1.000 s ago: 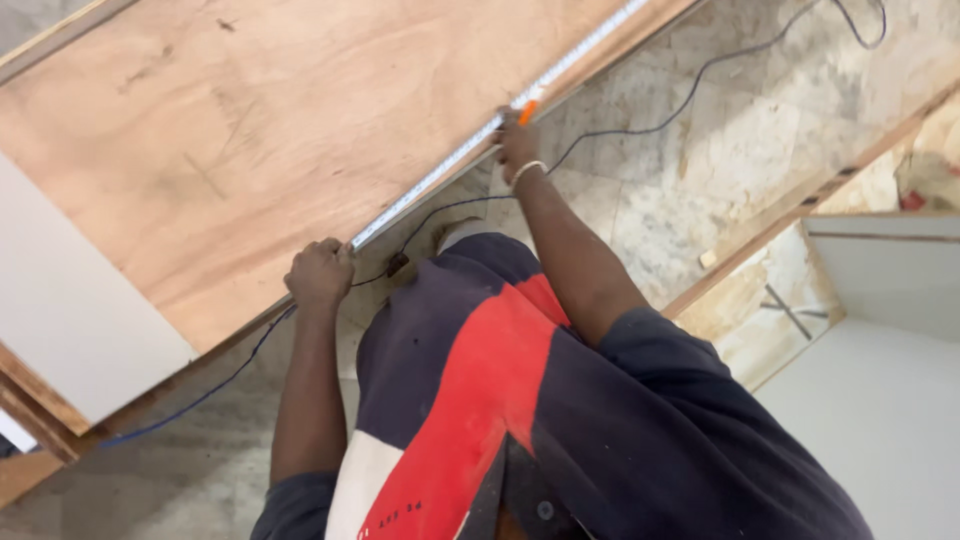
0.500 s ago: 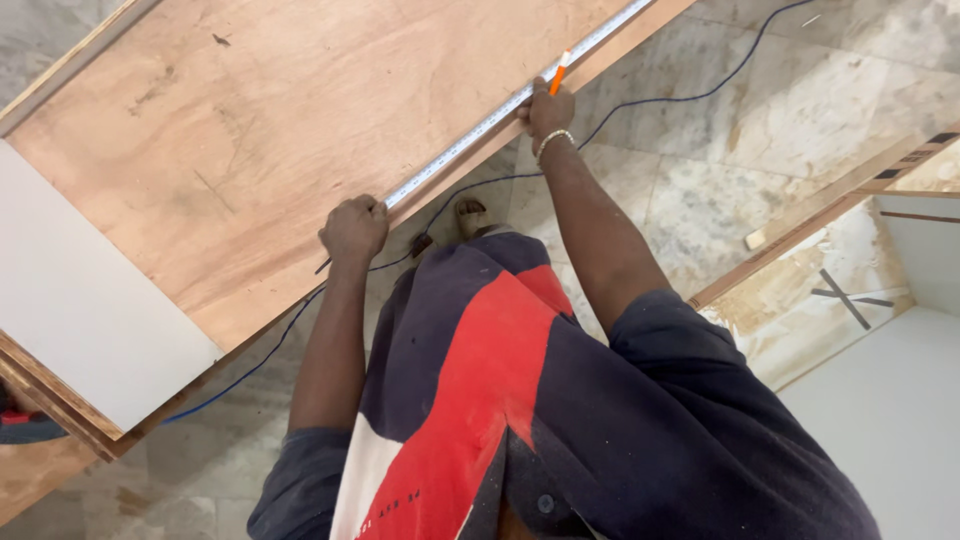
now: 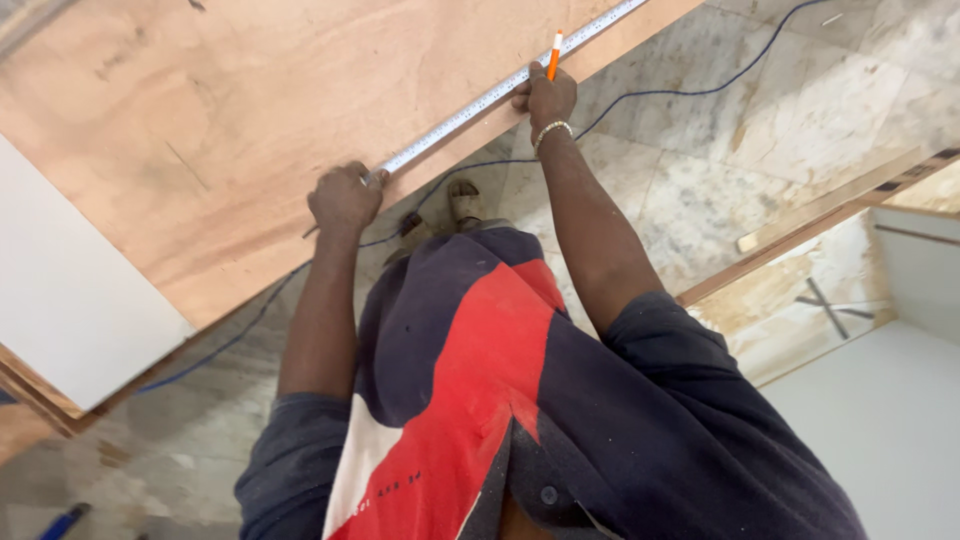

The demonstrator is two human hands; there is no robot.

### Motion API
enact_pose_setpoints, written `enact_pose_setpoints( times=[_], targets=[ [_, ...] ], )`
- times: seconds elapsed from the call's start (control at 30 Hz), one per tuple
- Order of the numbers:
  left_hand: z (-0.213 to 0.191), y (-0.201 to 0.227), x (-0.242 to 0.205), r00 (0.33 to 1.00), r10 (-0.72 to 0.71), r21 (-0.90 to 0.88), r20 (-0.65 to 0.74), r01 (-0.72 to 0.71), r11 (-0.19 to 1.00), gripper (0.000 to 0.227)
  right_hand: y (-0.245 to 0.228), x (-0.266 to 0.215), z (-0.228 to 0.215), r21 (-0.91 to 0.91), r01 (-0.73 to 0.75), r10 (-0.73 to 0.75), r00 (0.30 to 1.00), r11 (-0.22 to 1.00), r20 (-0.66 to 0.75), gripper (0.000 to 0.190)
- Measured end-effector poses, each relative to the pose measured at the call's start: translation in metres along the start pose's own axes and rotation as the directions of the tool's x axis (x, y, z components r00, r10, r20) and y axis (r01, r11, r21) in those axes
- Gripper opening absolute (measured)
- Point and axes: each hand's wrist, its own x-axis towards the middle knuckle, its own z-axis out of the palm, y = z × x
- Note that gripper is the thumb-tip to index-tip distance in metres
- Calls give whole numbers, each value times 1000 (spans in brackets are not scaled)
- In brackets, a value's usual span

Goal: The person measures a large piece of plywood using a tape measure and marks dimensions onto the wood with a pencil.

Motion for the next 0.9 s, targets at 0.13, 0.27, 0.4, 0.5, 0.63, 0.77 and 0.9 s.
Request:
enact_pose_setpoints(
  times=[0.13,0.27,0.4,0.5,0.63,0.77,0.9],
  targets=[
    [13,-12,13,979,112,82,-171,-99,992,41,1,5,4,3,15,-15,1000,1000,6,23],
    [31,-19,14,962,69,-53,-266,-86,995,34,-2,10,4,-29,3,-3,1000,1000,1,25],
    [40,-8,15,966,36,-89,-257,-61,994,27,-4,9,-2,-104,22,-16,998,994,55,25],
    [40,-5,12,972,27,-101,-232,-52,994,27,1,6,-4,-178,90,-76,994,980,82,26],
    [29,-8,10,968,42,-103,-249,-70,992,28,3,-11,4,-211,101,-78,990,972,113,23],
    [24,-7,7,968,56,-184,-244,-103,978,26,21,-64,32,-287,195,-89,935,938,343,27],
    [30,0,11,965,67,-325,-254,-150,934,27,20,-126,80,-285,215,-65,887,934,457,23]
  ],
)
